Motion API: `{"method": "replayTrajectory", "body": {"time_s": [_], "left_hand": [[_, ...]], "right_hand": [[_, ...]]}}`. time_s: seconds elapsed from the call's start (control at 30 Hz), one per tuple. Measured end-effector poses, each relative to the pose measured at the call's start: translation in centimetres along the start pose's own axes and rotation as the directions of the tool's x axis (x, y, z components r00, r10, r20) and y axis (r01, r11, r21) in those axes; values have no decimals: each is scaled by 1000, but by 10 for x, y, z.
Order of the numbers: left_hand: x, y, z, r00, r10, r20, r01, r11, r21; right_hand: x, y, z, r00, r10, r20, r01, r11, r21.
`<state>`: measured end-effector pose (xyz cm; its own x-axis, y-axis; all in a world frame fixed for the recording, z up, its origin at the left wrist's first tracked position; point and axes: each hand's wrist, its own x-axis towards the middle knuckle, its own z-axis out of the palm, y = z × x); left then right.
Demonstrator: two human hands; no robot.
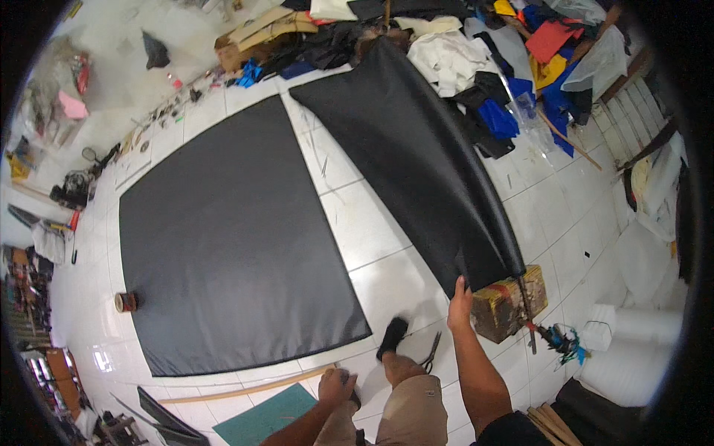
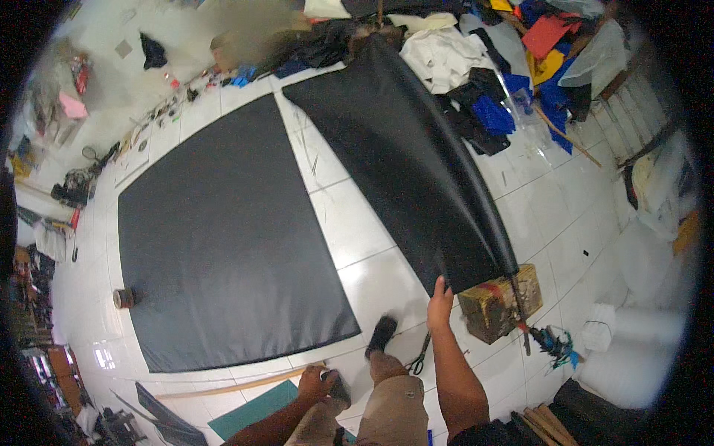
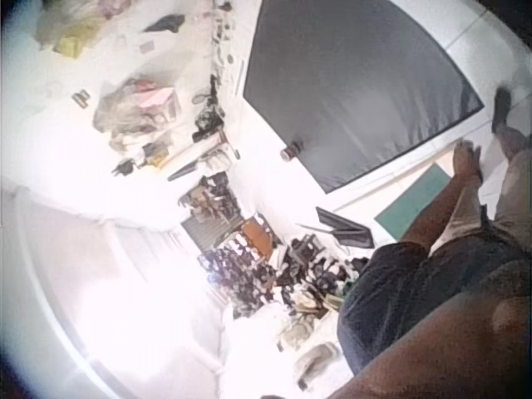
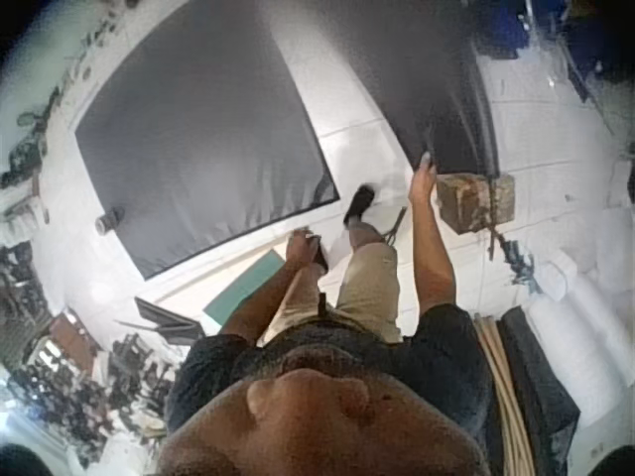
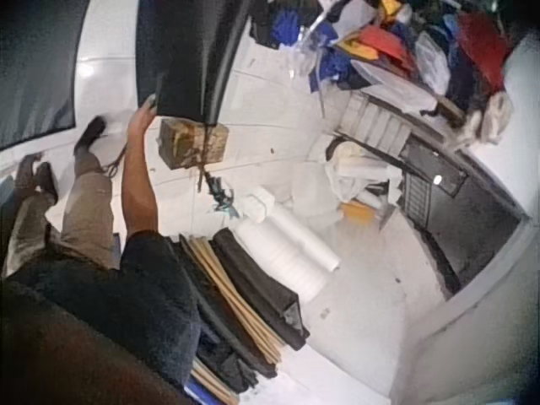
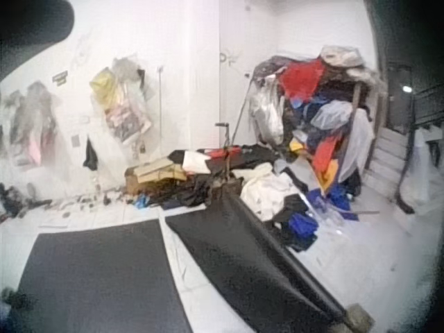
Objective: The person uses shears to cut a large sheet of black fabric spread on the floor into two sections and then moves a red foam piece across the workspace.
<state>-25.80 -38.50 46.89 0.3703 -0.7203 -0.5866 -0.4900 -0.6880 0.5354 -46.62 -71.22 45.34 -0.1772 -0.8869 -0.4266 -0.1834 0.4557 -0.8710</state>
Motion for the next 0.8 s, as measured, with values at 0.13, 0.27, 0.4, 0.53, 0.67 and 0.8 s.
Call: {"method": "replayTrajectory", "body": {"time_s": [0.13, 0.27, 0.4, 0.53, 0.67, 0.8], "left_hand": [[144, 146, -80, 989, 1, 145, 53, 927, -371], [267, 307, -135, 989, -120, 84, 137, 563, -815], [341, 341, -159, 976, -118, -184, -23, 784, -621], [315, 390, -153, 973, -76, -216, -12, 926, -378], [285, 416, -146, 962, 2, -275, -146, 852, -504], [288, 443, -171, 985, 66, -158, -162, 658, -735]], "right_hand": [[-34, -53, -33, 994, -27, 109, 49, 979, -199], [-73, -90, -65, 967, -95, 238, 133, 980, -148], [-75, -160, -83, 800, 163, 578, -21, 969, -245], [-33, -219, -93, 555, 179, 812, 124, 948, -294], [5, -326, -35, 776, 141, 615, 357, 706, -612], [15, -328, 41, 908, 88, 409, 311, 513, -800]]}}
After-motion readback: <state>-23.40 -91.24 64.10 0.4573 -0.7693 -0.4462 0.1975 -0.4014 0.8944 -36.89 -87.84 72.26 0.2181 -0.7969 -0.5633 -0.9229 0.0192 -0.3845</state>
